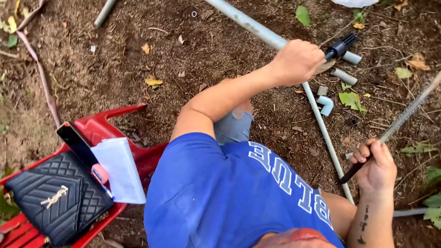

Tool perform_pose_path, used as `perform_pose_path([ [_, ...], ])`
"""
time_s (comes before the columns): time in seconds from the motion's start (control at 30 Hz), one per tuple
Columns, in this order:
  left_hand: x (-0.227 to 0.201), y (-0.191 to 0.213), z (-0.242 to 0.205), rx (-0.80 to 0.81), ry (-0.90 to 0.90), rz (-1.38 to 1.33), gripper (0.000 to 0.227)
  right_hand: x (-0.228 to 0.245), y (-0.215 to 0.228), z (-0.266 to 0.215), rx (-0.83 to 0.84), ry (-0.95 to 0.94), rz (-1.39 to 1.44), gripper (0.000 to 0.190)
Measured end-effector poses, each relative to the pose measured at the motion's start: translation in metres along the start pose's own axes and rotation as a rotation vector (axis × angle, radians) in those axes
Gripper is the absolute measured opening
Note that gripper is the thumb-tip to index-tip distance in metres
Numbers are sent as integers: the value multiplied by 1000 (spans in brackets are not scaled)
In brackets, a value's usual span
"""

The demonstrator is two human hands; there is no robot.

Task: Cutting PVC pipes with a hand saw and assembling them on the ground.

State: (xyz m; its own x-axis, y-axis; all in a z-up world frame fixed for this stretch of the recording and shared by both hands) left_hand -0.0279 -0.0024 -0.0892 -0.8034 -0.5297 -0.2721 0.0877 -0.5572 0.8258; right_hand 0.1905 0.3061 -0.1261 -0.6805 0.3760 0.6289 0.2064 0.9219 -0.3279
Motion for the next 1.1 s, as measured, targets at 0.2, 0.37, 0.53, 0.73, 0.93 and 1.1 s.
perform_pose_path([
  [0.2,-9,40,-4,-339,-195,-40,54,-13,3,2,-17,-63,-24,17],
  [0.37,-3,28,-7,-343,-232,-157,46,-14,-1,3,-56,-34,-152,18],
  [0.53,-8,35,-9,-253,-279,-188,17,-16,3,11,-102,-35,-138,18],
  [0.73,-11,31,-8,-299,-313,-156,22,-19,-9,10,-126,-48,-144,16],
  [0.93,-6,30,-10,-316,-261,-186,46,0,-31,-4,-149,-72,-223,27],
  [1.1,-9,38,-13,-267,-299,-220,14,15,-17,-9,-149,92,-289,73],
])
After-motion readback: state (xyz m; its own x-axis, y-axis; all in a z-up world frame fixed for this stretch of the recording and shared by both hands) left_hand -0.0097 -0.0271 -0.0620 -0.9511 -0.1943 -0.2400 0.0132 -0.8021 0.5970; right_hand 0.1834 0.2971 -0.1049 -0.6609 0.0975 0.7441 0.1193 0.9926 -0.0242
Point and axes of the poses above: each hand's wrist, its own z-axis towards the middle knuckle, its own y-axis out of the back of the hand, x = y × z, the point moved 7 cm from there along z, towards the middle knuckle, and after that the axes turned 12 degrees about -y, right-handed, at the moved point
